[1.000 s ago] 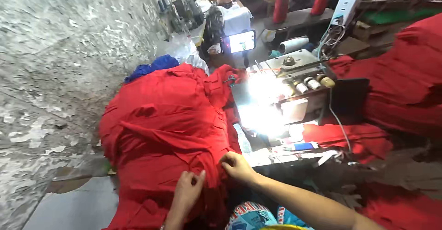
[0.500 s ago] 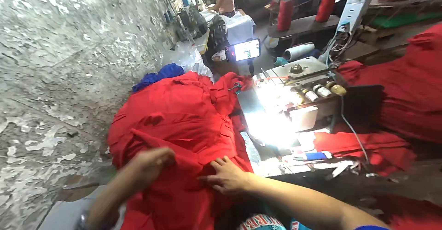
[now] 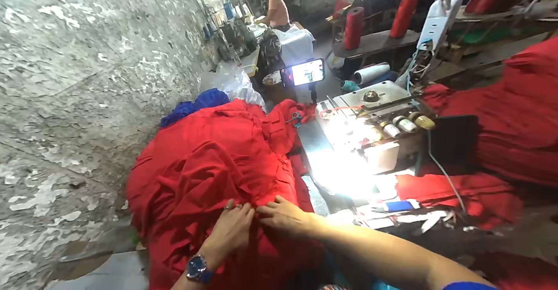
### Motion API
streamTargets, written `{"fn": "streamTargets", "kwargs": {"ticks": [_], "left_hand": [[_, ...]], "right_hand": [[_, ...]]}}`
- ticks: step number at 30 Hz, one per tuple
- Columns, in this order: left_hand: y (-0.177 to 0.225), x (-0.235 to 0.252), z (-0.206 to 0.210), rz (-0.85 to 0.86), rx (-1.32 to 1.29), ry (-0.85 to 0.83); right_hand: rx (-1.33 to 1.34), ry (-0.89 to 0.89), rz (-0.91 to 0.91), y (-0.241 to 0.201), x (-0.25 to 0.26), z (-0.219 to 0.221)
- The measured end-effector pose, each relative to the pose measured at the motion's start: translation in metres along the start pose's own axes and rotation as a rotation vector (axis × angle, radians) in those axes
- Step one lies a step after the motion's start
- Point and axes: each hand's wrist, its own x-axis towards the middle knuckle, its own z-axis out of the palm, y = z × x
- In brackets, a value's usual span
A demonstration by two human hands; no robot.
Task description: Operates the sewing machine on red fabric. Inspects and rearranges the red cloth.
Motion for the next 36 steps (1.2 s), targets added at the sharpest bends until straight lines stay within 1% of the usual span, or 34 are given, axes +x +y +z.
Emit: {"fn": "streamTargets", "kwargs": {"ticks": [1,2,4,5,6,8,9,11,12,14,16,18,19,20,21,22,23,25,27,29,32,33,34,36], "left_hand": [[-0.001,-0.004,-0.001,-0.082,0.013,-0.119],[0.000,-0.010,-0.007,-0.149,0.026,-0.183],[0.010,-0.024,-0.035,-0.329,0.068,-0.284],[0.016,-0.032,-0.055,-0.441,0.099,-0.293],[0.019,-0.039,-0.074,-0.538,0.145,-0.233],[0.014,-0.048,-0.111,-0.652,0.215,-0.009],[0.009,-0.046,-0.132,-0.702,0.198,0.069],[0.000,-0.028,-0.168,-0.744,0.088,0.148],[-0.008,-0.012,-0.179,-0.723,-0.010,0.188],[-0.025,0.033,-0.179,-0.624,-0.261,0.333],[-0.024,0.086,-0.163,-0.531,-0.553,0.521],[-0.008,0.143,-0.135,-0.416,-0.823,0.658],[0.004,0.168,-0.121,-0.331,-0.950,0.690],[0.019,0.187,-0.109,-0.242,-1.038,0.684],[0.036,0.200,-0.101,-0.166,-1.056,0.640],[0.053,0.207,-0.096,-0.117,-0.996,0.573],[0.071,0.207,-0.095,-0.093,-0.867,0.491],[0.107,0.195,-0.097,-0.121,-0.561,0.348],[0.134,0.179,-0.101,-0.170,-0.376,0.250],[0.139,0.182,-0.103,-0.192,-0.295,0.247],[0.127,0.200,-0.101,-0.163,-0.275,0.154],[0.124,0.203,-0.097,-0.133,-0.294,0.179],[0.122,0.201,-0.090,-0.084,-0.318,0.241],[0.118,0.191,-0.067,0.085,-0.414,0.512]], "right_hand": [[0.017,-0.039,-0.014,0.000,0.003,0.001],[0.026,-0.081,-0.011,0.000,0.007,0.000],[0.023,-0.139,0.058,-0.003,0.015,-0.002],[0.032,-0.155,0.109,-0.006,0.019,-0.004],[0.047,-0.152,0.152,-0.009,0.023,-0.008],[0.087,-0.078,0.166,-0.014,0.026,-0.017],[0.122,0.005,0.136,-0.018,0.027,-0.022],[0.173,0.224,0.028,-0.027,0.026,-0.031],[0.183,0.304,-0.017,-0.031,0.024,-0.039],[0.168,0.407,-0.033,-0.037,0.010,-0.059],[0.130,0.460,0.083,-0.034,-0.017,-0.085],[0.126,0.479,0.260,-0.023,-0.054,-0.112],[0.104,0.476,0.342,-0.018,-0.076,-0.122],[0.070,0.485,0.401,-0.012,-0.098,-0.128],[0.049,0.481,0.433,-0.007,-0.119,-0.130],[0.046,0.459,0.439,-0.004,-0.139,-0.132],[0.079,0.426,0.432,-0.004,-0.157,-0.135],[0.164,0.389,0.364,0.000,-0.185,-0.131],[0.209,0.400,0.315,0.005,-0.201,-0.125],[0.220,0.436,0.302,0.009,-0.205,-0.119],[0.226,0.427,0.358,0.005,-0.198,-0.109],[0.225,0.419,0.375,0.003,-0.197,-0.107],[0.223,0.429,0.380,0.000,-0.197,-0.105],[0.196,0.532,0.402,-0.004,-0.203,-0.106]]}}
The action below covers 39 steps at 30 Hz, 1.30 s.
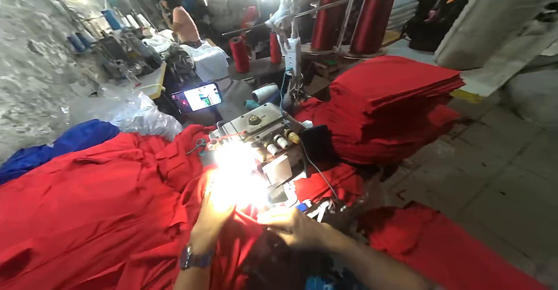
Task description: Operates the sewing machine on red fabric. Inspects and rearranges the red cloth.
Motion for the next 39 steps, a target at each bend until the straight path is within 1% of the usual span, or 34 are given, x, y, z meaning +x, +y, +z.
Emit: {"fn": "streamTargets", "kwargs": {"ticks": [1,2,3,4,5,6,8,9,10,11,13,15,17,18,19,20,22,23,26,28,29,31,33,34,37,39], "left_hand": [[-0.003,-0.009,0.006,0.105,-0.065,0.150],[-0.003,-0.017,0.010,0.186,-0.097,0.269],[0.000,-0.027,0.012,0.221,-0.124,0.328],[0.005,-0.036,0.013,0.229,-0.139,0.374],[0.010,-0.044,0.013,0.224,-0.148,0.400],[0.016,-0.050,0.012,0.212,-0.158,0.406],[0.024,-0.057,0.010,0.208,-0.175,0.430],[0.027,-0.059,0.010,0.216,-0.180,0.450],[0.030,-0.062,0.011,0.228,-0.187,0.467],[0.034,-0.065,0.012,0.246,-0.199,0.486],[0.042,-0.071,0.015,0.306,-0.238,0.508],[0.048,-0.077,0.021,0.379,-0.274,0.480],[0.053,-0.081,0.029,0.419,-0.298,0.459],[0.055,-0.082,0.032,0.430,-0.299,0.460],[0.056,-0.082,0.035,0.435,-0.304,0.458],[0.057,-0.082,0.037,0.439,-0.310,0.460],[0.059,-0.082,0.037,0.449,-0.326,0.470],[0.060,-0.082,0.035,0.460,-0.340,0.472],[0.065,-0.081,0.028,0.488,-0.389,0.489],[0.071,-0.078,0.024,0.499,-0.435,0.503],[0.075,-0.076,0.023,0.504,-0.475,0.515],[0.087,-0.073,0.025,0.490,-0.587,0.558],[0.101,-0.073,0.031,0.440,-0.787,0.594],[0.109,-0.076,0.035,0.407,-0.917,0.577],[0.126,-0.089,0.047,0.287,-1.252,0.491],[0.131,-0.099,0.055,0.181,-1.352,0.495]], "right_hand": [[-0.051,0.102,0.028,0.002,-0.002,-0.006],[-0.161,0.209,0.078,0.006,-0.004,-0.013],[-0.299,0.285,0.145,0.012,-0.006,-0.021],[-0.418,0.309,0.216,0.019,-0.006,-0.030],[-0.499,0.265,0.310,0.022,-0.004,-0.040],[-0.547,0.153,0.434,0.021,0.000,-0.049],[-0.578,-0.190,0.704,0.014,0.019,-0.065],[-0.578,-0.338,0.792,0.011,0.029,-0.070],[-0.587,-0.438,0.841,0.010,0.036,-0.072],[-0.602,-0.498,0.869,0.010,0.041,-0.073],[-0.622,-0.503,0.889,0.012,0.045,-0.073],[-0.597,-0.421,0.878,0.014,0.043,-0.074],[-0.560,-0.377,0.888,0.013,0.042,-0.076],[-0.546,-0.368,0.874,0.013,0.040,-0.079],[-0.530,-0.326,0.819,0.015,0.034,-0.080],[-0.505,-0.242,0.720,0.018,0.025,-0.082],[-0.425,0.004,0.463,0.025,0.004,-0.086],[-0.359,0.123,0.386,0.025,-0.003,-0.092],[-0.075,0.417,0.301,0.022,-0.018,-0.116],[0.139,0.514,0.201,0.019,-0.022,-0.128],[0.232,0.518,0.134,0.015,-0.022,-0.130],[0.361,0.436,-0.005,0.001,-0.017,-0.123],[0.440,0.305,-0.128,-0.018,-0.007,-0.105],[0.502,0.269,-0.151,-0.029,-0.004,-0.091],[0.650,0.247,-0.065,-0.058,-0.001,-0.047],[0.617,0.277,0.008,-0.065,-0.002,-0.023]]}}
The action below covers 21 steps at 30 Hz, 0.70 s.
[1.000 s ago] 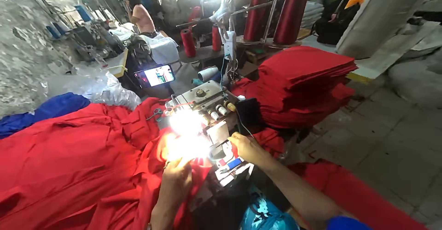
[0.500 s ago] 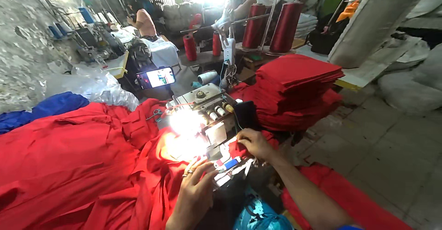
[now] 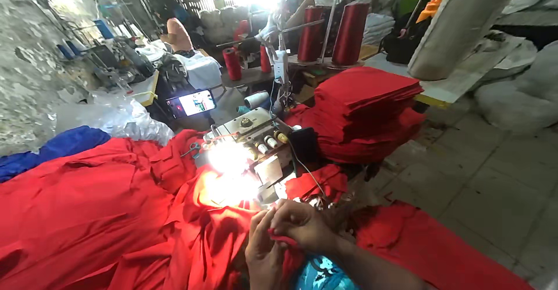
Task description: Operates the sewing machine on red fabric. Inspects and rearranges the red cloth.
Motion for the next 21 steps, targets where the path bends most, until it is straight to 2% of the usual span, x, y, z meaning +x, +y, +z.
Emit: {"fn": "streamTargets", "kwargs": {"ticks": [4,7,9,11,13,15,18,19,21], "left_hand": [[-0.008,-0.015,-0.005,-0.082,0.007,0.126],[-0.003,-0.018,-0.009,-0.135,0.085,0.207],[0.000,-0.018,-0.014,-0.256,0.121,0.232],[0.004,-0.020,-0.018,-0.416,0.073,0.211],[0.010,-0.026,-0.023,-0.518,-0.027,0.177],[0.016,-0.032,-0.030,-0.530,-0.107,0.133],[0.023,-0.036,-0.039,-0.501,-0.146,0.118],[0.025,-0.037,-0.042,-0.492,-0.143,0.123],[0.027,-0.037,-0.045,-0.485,-0.124,0.141]], "right_hand": [[-0.159,0.058,0.036,0.013,-0.012,0.014],[-0.628,0.045,-0.124,0.024,-0.017,0.005],[-0.853,0.085,-0.220,0.031,-0.014,-0.010],[-0.991,0.212,-0.195,0.030,-0.006,-0.033],[-1.165,0.415,-0.127,0.034,0.005,-0.071],[-1.343,0.608,0.008,0.039,0.016,-0.108],[-1.379,0.631,0.399,0.034,0.030,-0.120],[-1.383,0.618,0.467,0.036,0.033,-0.116],[-1.392,0.631,0.476,0.046,0.039,-0.106]]}}
